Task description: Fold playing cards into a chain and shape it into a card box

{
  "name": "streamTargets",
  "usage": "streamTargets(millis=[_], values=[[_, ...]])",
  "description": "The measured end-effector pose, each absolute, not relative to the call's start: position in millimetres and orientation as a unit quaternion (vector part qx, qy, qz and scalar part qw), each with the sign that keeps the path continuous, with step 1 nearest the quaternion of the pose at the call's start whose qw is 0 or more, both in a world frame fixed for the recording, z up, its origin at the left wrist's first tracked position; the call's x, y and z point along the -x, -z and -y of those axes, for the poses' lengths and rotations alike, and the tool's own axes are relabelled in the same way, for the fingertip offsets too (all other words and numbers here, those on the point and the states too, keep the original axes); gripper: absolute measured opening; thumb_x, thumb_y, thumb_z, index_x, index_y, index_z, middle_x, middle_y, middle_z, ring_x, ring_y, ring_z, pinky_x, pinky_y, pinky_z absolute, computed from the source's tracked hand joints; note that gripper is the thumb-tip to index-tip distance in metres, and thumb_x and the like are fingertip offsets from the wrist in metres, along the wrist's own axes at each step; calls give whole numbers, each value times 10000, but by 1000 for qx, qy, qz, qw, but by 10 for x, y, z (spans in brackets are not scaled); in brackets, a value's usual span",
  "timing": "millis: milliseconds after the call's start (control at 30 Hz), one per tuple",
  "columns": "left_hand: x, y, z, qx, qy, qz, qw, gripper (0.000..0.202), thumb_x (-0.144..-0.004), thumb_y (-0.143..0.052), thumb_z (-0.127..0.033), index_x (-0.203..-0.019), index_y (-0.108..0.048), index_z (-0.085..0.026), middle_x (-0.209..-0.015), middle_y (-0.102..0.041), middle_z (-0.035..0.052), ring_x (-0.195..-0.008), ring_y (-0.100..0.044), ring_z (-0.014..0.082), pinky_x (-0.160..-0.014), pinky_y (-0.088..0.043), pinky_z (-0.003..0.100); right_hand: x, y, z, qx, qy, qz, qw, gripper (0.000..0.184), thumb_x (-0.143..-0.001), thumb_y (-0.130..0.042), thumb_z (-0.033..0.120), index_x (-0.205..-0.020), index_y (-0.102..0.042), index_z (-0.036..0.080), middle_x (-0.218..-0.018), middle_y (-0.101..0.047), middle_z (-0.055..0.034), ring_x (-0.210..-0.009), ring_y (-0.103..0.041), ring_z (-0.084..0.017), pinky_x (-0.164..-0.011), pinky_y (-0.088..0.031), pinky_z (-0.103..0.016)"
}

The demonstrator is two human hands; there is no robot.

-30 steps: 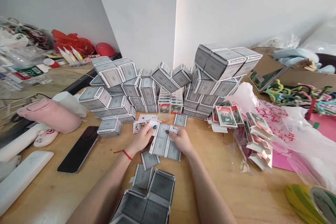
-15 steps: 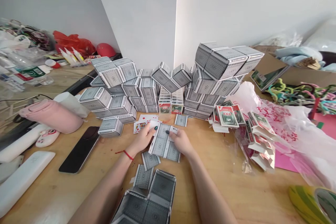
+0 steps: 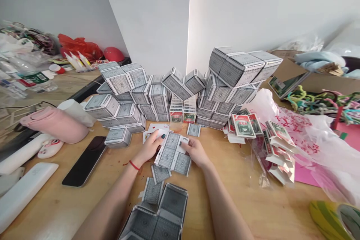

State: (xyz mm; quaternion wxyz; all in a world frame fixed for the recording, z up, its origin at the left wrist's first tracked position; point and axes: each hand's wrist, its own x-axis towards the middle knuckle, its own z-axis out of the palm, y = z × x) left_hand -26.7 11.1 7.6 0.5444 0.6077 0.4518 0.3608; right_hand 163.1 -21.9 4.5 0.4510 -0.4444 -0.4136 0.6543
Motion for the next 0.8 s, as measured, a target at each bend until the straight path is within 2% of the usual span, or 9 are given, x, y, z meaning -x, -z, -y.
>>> streamTargets(millis=[133,233,300,433,633,800], values=[[261,-91,-99,-627,-356,-441,535,155,-822,-418,-322,-855,-469,-179,-794,-535,4,-704,-486,128,-622,-415,237,-1630,-47,217,451,-640,428,452,325,-620,-683,429,-766,-596,152,-657,-620,1,-562,-523,-127,-529,-394,-237],[256,-93,-95,-637,-374,-451,501,147,-824,-422,-318,-842,-461,-178,-790,-525,2,-740,-485,132,-678,-410,247,-1614,-70,222,445,-638,429,460,304,-630,-675,427,-735,-594,154,-624,-602,14,-556,-515,-122,-530,-388,-233],[249,-98,-91,-631,-387,-458,492,149,-820,-429,-325,-841,-449,-180,-773,-508,-4,-705,-475,123,-651,-407,238,-1601,-76,224,446,-634,428,465,301,-627,-676,433,-712,-587,159,-603,-590,19,-551,-514,-125,-532,-392,-238],[226,-128,-83,-575,-400,-460,545,182,-802,-440,-368,-826,-411,-190,-736,-474,-16,-599,-442,101,-534,-397,210,-1594,-49,224,453,-655,403,451,330,-597,-692,452,-711,-590,159,-616,-601,1,-568,-535,-147,-561,-421,-268],[222,-138,-87,-544,-403,-450,583,203,-790,-440,-393,-828,-400,-197,-724,-480,-6,-606,-455,108,-514,-408,209,-1623,-29,235,433,-695,391,421,330,-595,-698,433,-749,-594,160,-639,-592,-7,-562,-518,-130,-546,-414,-250],[226,-109,-97,-562,-386,-450,576,212,-785,-447,-402,-816,-396,-198,-730,-478,-10,-624,-454,112,-528,-408,211,-1634,-38,241,438,-679,427,406,329,-637,-653,442,-803,-592,166,-611,-558,9,-511,-455,-106,-474,-349,-213]])
